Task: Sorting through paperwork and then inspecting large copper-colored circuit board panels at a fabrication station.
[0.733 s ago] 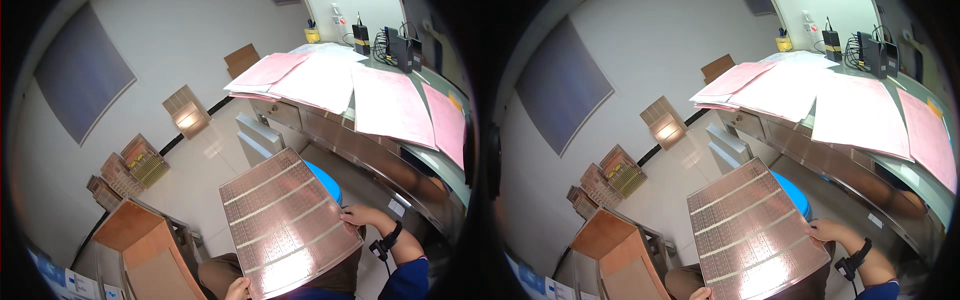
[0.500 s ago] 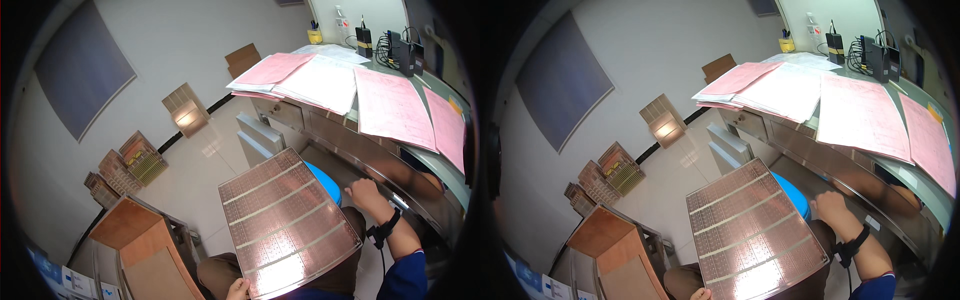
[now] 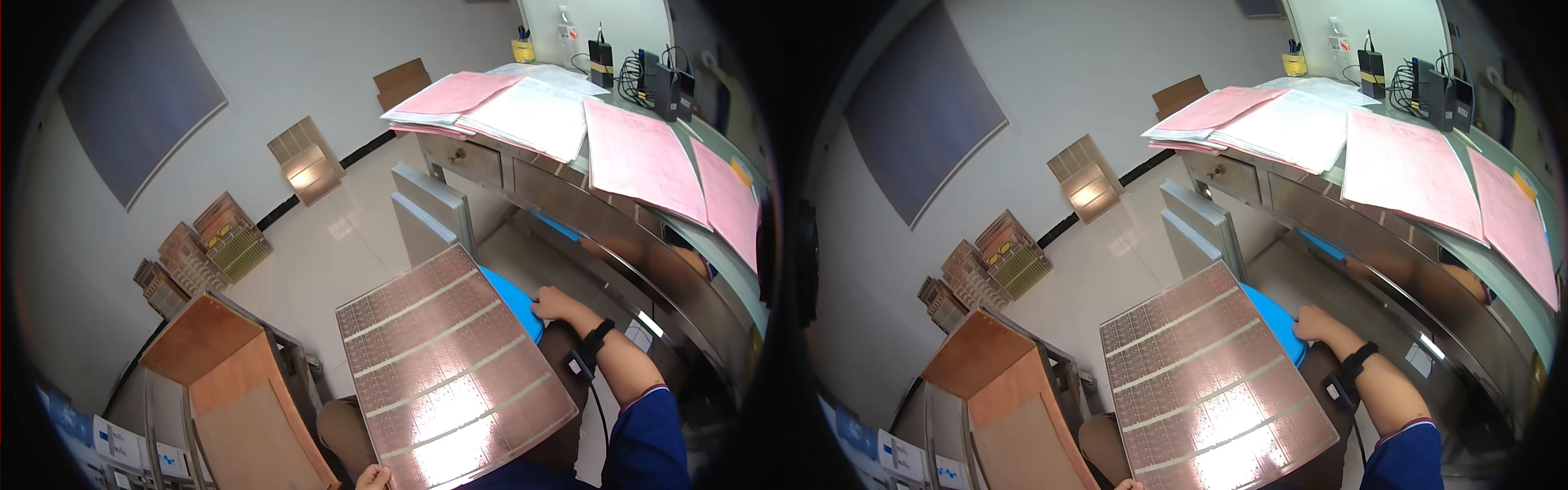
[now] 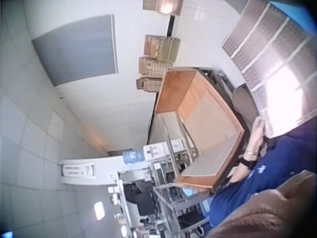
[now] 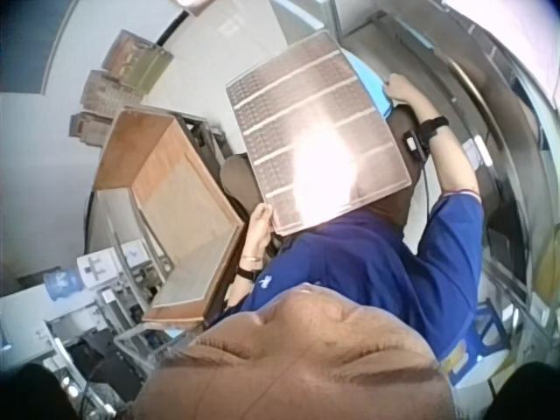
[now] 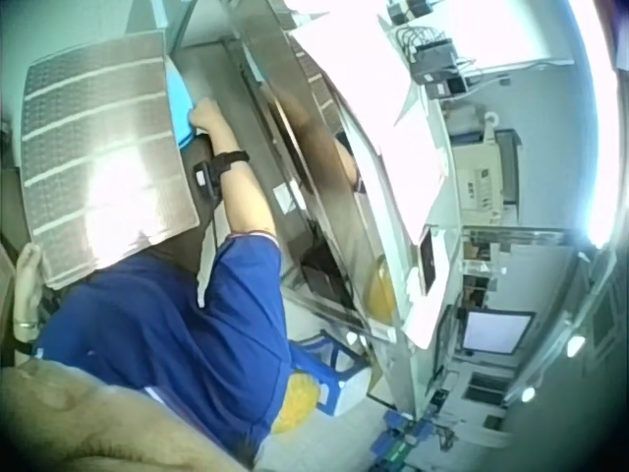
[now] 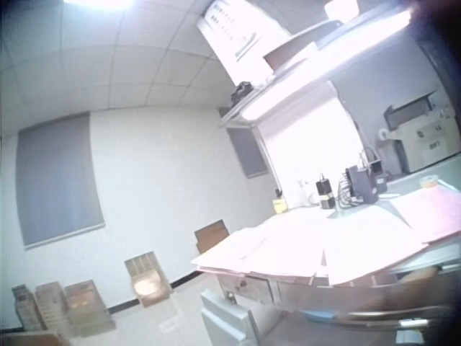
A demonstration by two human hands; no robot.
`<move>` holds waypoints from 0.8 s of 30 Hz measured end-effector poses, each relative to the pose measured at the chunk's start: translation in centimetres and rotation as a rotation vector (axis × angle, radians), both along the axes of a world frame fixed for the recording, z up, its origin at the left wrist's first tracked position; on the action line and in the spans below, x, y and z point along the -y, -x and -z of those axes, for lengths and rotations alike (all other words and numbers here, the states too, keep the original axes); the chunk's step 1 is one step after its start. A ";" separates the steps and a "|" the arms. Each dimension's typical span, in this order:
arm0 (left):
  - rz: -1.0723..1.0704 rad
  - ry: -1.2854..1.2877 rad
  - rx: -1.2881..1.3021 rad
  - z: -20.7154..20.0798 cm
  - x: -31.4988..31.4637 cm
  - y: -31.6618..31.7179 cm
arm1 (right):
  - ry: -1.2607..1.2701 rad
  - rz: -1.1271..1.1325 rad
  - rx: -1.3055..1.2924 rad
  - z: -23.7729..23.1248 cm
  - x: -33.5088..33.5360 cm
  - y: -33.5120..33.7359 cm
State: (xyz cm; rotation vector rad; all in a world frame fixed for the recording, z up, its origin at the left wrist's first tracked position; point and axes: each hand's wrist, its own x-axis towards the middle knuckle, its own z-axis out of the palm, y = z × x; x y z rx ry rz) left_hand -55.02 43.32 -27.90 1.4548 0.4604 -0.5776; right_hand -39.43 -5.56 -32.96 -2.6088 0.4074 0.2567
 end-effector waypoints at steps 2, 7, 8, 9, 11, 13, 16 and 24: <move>-0.058 -0.020 -0.011 0.1 -0.3 0.9 | 0.009 -0.011 -0.035 -0.1 -1.4 -0.4; -0.164 -0.079 0.055 2.0 -2.0 1.5 | -0.139 -0.085 0.117 2.8 -3.5 -3.6; -0.172 -0.071 0.084 2.3 -2.2 1.2 | -0.150 -0.094 0.118 3.2 -3.8 -4.1; -0.191 -0.072 0.105 2.7 -2.8 1.1 | -0.176 -0.103 0.095 2.9 -4.9 -4.8; -0.225 -0.060 0.113 2.6 -2.8 0.2 | -0.229 -0.083 0.133 2.9 -5.8 -6.0; -0.200 -0.040 0.122 2.8 -3.0 -0.5 | -0.275 -0.071 0.156 2.6 -6.3 -7.0; -0.347 -0.046 0.045 4.1 -4.3 -1.5 | -0.542 -0.036 0.102 1.2 -8.0 -8.8; -0.301 -0.162 0.165 4.9 -7.4 -7.7 | -0.754 -0.020 0.096 1.0 -10.2 -13.6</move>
